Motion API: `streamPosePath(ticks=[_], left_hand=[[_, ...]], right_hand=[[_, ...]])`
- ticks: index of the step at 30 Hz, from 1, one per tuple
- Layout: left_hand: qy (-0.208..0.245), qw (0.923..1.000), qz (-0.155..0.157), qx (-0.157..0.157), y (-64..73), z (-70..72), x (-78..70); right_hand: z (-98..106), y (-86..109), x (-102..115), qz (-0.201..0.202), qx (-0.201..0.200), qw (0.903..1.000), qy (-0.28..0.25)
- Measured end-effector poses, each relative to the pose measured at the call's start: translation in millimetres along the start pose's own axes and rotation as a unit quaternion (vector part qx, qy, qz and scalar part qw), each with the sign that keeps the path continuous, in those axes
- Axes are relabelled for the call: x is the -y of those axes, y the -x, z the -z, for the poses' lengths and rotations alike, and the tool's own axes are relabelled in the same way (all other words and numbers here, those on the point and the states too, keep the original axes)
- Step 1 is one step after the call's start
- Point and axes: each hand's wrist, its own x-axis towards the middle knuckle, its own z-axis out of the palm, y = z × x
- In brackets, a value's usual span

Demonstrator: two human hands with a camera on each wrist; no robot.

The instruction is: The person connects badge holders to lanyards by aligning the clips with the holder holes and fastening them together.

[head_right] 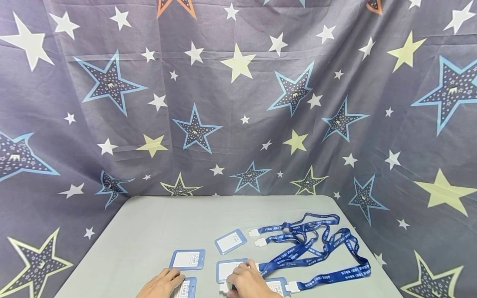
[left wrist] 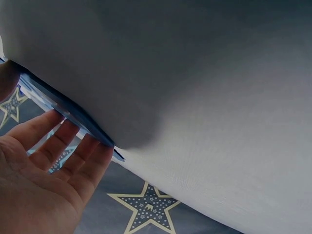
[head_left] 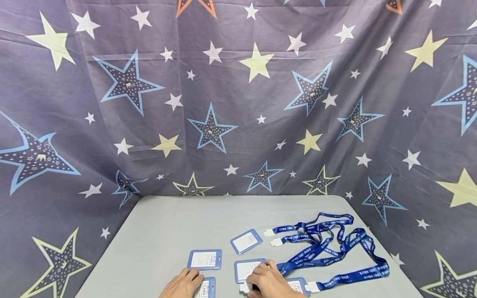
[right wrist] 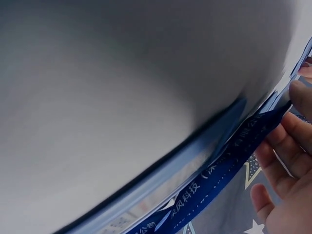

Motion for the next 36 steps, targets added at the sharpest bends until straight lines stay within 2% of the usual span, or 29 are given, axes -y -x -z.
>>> streamPosePath(ticks=[8,18,27,36], left_hand=[[0.006,1.0000,0.005,0.005,-0.2,0.2,-1.0],[0.002,0.9999,-0.006,-0.012,-0.7,-1.5,0.1],[0.005,0.9999,-0.008,-0.014,-1.3,-2.1,0.4],[0.009,0.9999,0.003,0.007,-1.5,0.5,-0.6]], right_hand=[[-1,-3.2,4,-0.006,0.012,0.9999,0.006],[-5,-8.0,5,0.003,0.007,0.9998,0.018],[-5,-11.3,6,0.004,0.013,0.9995,0.029],[-7,-14.5,7,-0.001,0.022,0.9991,0.036]])
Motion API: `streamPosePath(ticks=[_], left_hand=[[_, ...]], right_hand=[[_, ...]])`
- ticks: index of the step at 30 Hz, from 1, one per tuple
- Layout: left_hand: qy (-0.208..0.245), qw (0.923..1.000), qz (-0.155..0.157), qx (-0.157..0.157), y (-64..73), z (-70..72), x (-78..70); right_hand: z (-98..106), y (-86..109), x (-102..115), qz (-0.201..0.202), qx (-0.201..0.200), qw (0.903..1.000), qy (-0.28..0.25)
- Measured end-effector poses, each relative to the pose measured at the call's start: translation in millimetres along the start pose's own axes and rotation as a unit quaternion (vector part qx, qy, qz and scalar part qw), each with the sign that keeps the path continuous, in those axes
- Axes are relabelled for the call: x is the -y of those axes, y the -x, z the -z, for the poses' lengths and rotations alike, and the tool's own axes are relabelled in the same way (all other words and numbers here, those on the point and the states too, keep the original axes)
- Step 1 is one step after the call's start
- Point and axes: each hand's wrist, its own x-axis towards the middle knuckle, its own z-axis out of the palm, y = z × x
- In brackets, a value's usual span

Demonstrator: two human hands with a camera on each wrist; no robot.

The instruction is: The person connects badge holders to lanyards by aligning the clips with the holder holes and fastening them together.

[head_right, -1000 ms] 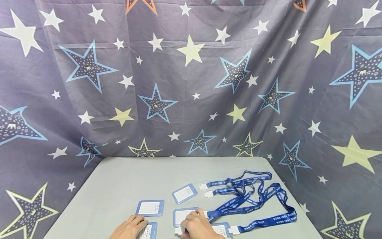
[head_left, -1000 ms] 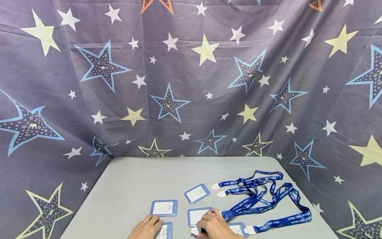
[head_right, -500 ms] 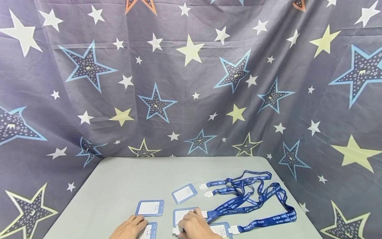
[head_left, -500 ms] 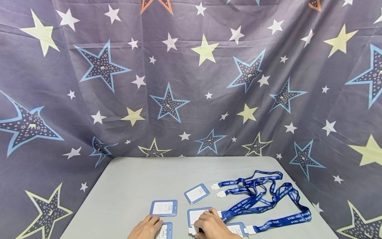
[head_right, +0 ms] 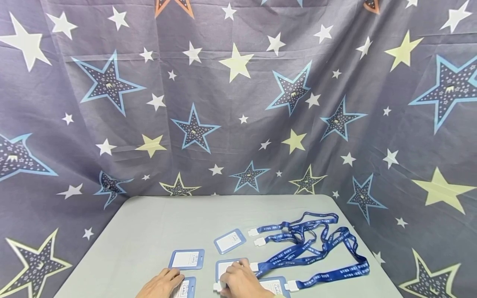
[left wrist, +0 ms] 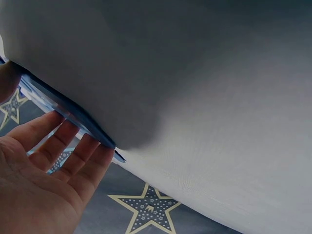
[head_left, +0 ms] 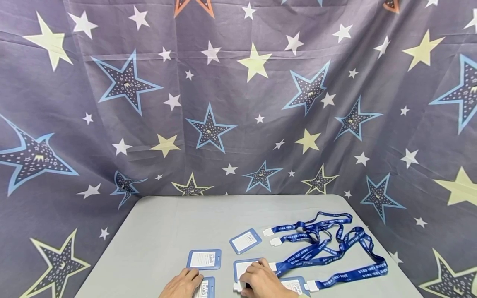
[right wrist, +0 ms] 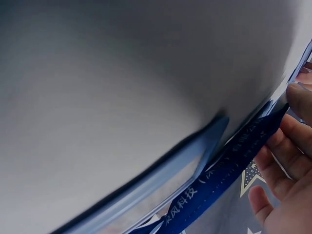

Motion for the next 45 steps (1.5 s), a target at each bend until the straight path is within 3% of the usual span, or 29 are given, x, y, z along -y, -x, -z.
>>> streamPosePath(ticks=[9,26,45], left_hand=[[-0.003,0.9999,0.008,0.012,-1.2,0.5,-0.6],[-0.011,0.9998,-0.013,-0.015,0.0,-1.1,0.6],[-0.005,0.9998,-0.009,0.017,-2.2,1.1,2.3]], right_hand=[[-2,-4.8,3,-0.003,0.008,0.9999,0.006],[-9,-13.1,9,0.007,-0.001,1.0000,-0.003],[-11,-22.1,18,-0.018,0.019,0.9993,-0.027]])
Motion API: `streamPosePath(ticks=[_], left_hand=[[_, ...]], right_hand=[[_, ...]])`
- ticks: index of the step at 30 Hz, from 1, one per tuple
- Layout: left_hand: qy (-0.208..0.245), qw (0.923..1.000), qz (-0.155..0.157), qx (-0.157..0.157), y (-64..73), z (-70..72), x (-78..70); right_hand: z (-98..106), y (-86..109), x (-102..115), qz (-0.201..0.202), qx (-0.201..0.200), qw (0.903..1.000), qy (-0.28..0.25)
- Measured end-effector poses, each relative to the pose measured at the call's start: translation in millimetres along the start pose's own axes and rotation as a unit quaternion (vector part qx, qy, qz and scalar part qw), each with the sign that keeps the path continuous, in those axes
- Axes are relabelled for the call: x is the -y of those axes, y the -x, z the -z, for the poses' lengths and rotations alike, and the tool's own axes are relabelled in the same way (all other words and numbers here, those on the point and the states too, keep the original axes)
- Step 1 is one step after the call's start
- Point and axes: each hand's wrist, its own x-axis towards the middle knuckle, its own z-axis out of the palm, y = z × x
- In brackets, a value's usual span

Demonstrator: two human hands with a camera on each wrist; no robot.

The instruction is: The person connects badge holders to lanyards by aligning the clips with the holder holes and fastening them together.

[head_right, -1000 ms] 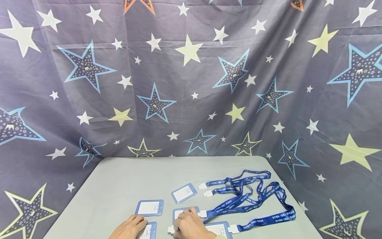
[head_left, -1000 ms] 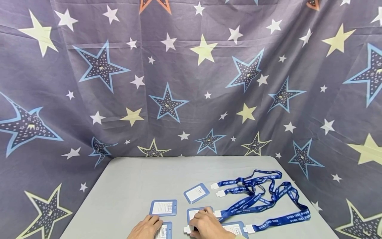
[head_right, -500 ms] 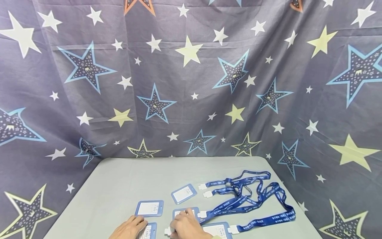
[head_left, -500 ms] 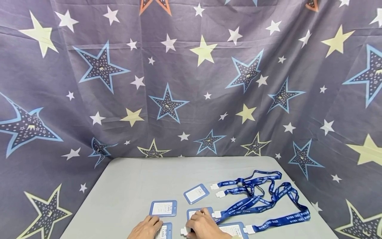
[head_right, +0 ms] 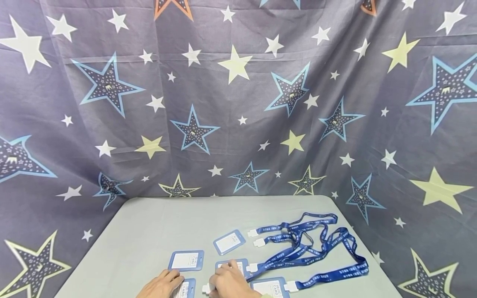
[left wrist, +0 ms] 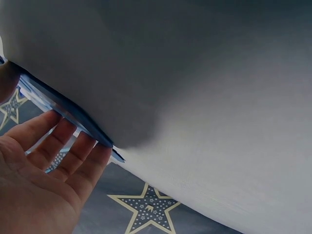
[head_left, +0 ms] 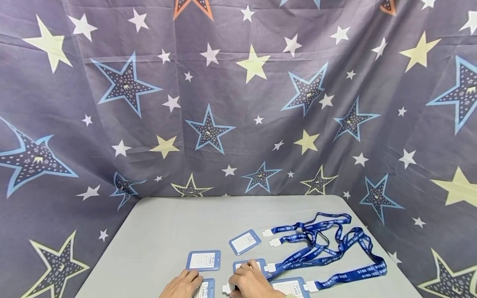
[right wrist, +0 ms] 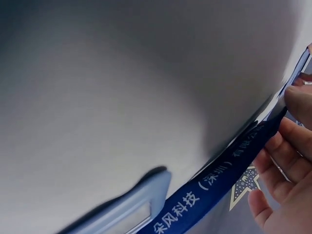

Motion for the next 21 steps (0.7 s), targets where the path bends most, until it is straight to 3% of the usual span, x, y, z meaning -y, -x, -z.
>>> streamPosePath(ticks=[21], left_hand=[[0.003,0.9996,-0.017,-0.024,2.8,-2.8,0.9]], right_hand=[[-7.6,-9.7,6.4,0.021,-0.016,0.9997,0.003]])
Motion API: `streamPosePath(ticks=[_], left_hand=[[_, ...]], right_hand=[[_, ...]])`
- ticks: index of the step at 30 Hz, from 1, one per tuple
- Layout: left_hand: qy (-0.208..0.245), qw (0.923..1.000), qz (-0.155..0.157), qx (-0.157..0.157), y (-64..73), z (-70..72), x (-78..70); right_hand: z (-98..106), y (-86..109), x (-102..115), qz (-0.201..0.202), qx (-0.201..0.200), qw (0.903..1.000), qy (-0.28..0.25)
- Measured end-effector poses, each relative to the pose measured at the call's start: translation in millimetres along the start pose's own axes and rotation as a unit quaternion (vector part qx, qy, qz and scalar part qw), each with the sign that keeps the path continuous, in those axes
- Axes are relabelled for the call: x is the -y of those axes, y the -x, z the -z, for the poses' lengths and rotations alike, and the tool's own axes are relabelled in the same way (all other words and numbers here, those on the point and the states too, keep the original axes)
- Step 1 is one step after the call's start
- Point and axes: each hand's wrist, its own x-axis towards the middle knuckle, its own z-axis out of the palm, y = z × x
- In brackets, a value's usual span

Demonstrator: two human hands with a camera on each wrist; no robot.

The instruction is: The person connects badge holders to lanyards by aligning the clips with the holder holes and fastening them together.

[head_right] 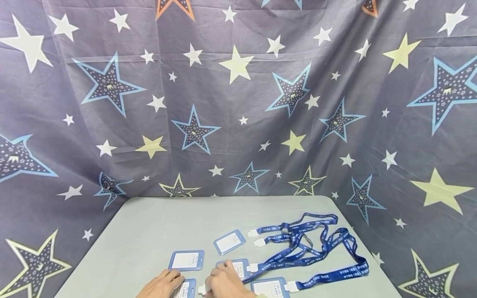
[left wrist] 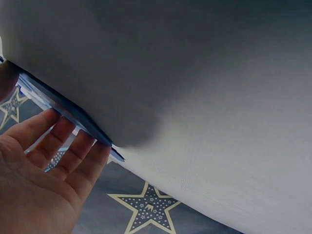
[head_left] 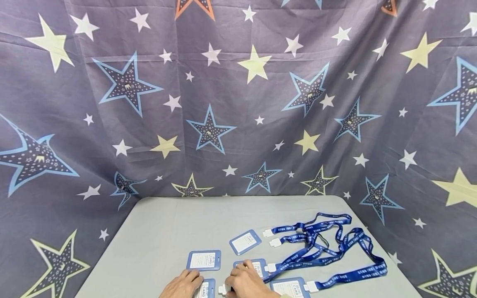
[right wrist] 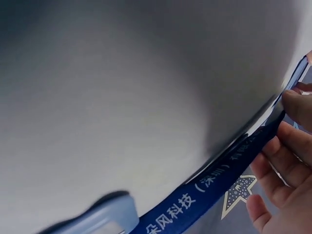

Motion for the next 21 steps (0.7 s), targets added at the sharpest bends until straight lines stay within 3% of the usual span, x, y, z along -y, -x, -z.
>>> streamPosePath(ticks=[13,21], left_hand=[[0.002,1.0000,-0.001,-0.003,0.5,-0.5,0.2],[0.004,1.0000,-0.004,0.002,0.8,0.2,1.2]], right_hand=[[-0.7,-6.1,4.9,-0.003,0.003,0.9992,0.039],[0.1,-10.1,7.4,-0.012,0.033,0.9987,0.036]])
